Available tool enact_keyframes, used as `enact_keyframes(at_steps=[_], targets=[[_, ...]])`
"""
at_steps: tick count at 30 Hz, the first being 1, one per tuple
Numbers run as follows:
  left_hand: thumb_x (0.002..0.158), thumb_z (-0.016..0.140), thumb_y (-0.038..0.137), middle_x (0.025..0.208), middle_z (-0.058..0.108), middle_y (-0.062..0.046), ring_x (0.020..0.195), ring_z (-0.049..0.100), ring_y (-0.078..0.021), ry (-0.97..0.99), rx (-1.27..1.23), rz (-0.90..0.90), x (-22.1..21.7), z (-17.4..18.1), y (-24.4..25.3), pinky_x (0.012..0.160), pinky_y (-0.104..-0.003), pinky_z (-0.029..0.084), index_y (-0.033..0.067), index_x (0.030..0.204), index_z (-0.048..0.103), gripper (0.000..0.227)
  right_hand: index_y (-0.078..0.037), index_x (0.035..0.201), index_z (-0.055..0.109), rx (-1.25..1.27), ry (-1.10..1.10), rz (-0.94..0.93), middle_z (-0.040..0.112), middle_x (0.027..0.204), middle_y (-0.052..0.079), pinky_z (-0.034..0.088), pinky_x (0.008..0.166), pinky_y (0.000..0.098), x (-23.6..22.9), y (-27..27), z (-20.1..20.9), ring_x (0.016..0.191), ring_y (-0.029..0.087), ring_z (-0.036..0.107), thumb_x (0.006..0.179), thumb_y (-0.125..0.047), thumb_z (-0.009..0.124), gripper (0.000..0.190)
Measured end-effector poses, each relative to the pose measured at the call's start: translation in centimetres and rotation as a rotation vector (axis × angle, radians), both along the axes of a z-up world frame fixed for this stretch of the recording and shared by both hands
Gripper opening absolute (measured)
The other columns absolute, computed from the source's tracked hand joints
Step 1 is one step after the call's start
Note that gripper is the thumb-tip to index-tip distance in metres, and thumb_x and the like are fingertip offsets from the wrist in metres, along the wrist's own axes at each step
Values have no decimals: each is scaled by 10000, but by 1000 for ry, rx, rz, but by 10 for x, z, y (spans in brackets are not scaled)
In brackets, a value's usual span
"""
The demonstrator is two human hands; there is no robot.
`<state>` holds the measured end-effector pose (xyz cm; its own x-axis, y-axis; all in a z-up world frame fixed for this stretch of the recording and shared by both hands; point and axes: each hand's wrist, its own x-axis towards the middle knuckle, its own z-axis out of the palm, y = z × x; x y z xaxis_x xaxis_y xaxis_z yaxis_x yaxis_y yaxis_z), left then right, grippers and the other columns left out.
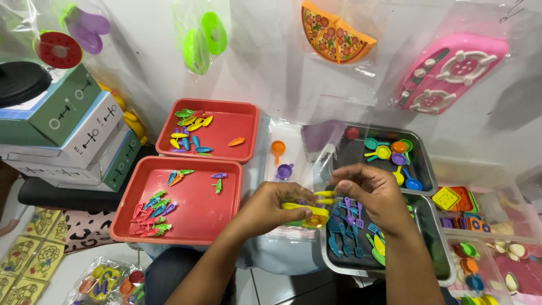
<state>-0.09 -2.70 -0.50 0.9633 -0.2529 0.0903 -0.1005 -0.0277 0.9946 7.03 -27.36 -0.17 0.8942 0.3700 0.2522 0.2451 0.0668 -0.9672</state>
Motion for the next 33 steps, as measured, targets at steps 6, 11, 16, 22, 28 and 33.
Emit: enact_keyframes(at_steps=[6, 11, 16, 22, 28, 33], targets=[[763, 835, 54, 921, 815, -160, 896, 760, -198, -32, 49, 35, -3, 3, -2, 807, -364, 604, 19, 1056, 785, 300, 52, 1044, 781, -80, 30, 92, 791, 771, 139, 599, 727, 361, -1, 0, 2, 732, 192, 745, 749, 48, 833, 300], [747, 855, 4, 1005, 807, -164, 916, 723, -175, -8, -82, -5, 2, -7, 0, 839, -327, 600, 19, 1183, 753, 448, 55, 950, 797, -85, 58, 77, 778, 740, 133, 571, 695, 322, 8, -1, -17, 731, 157, 699, 803, 56, 799, 147], [690, 863, -66, 1211, 723, -249, 1058, 668, -271, 10, -201, -160, -1, 0, 6, 950, -390, 573, -9, 1454, 540, 833, 47, 969, 773, 19, 112, 36, 760, 767, 90, 577, 717, 304, 10, 2, -20, 728, 134, 718, 815, 65, 787, 156], [739, 839, -87, 1084, 755, -172, 968, 704, -201, 53, -283, -97, 6, -18, 5, 872, -322, 618, -15, 1448, 557, 766, 40, 872, 803, -23, 3, 96, 784, 736, 190, 605, 659, 355, 7, 1, -15, 686, 225, 750, 722, 80, 848, 162], [769, 831, -69, 1109, 755, -174, 962, 695, -187, 43, -313, -70, 9, -23, 3, 861, -312, 618, -54, 1366, 621, 633, 67, 1020, 764, 79, 5, -34, 752, 806, 131, 572, 763, 325, 6, 4, -15, 765, 167, 703, 841, 19, 781, 186], [793, 828, -25, 1124, 758, -183, 985, 705, -222, 21, -230, -40, 11, -24, 3, 851, -355, 631, -21, 1348, 644, 585, 39, 964, 792, -46, -42, -20, 786, 809, 89, 578, 784, 334, -1, 7, -6, 817, 122, 693, 685, 55, 892, 297]])
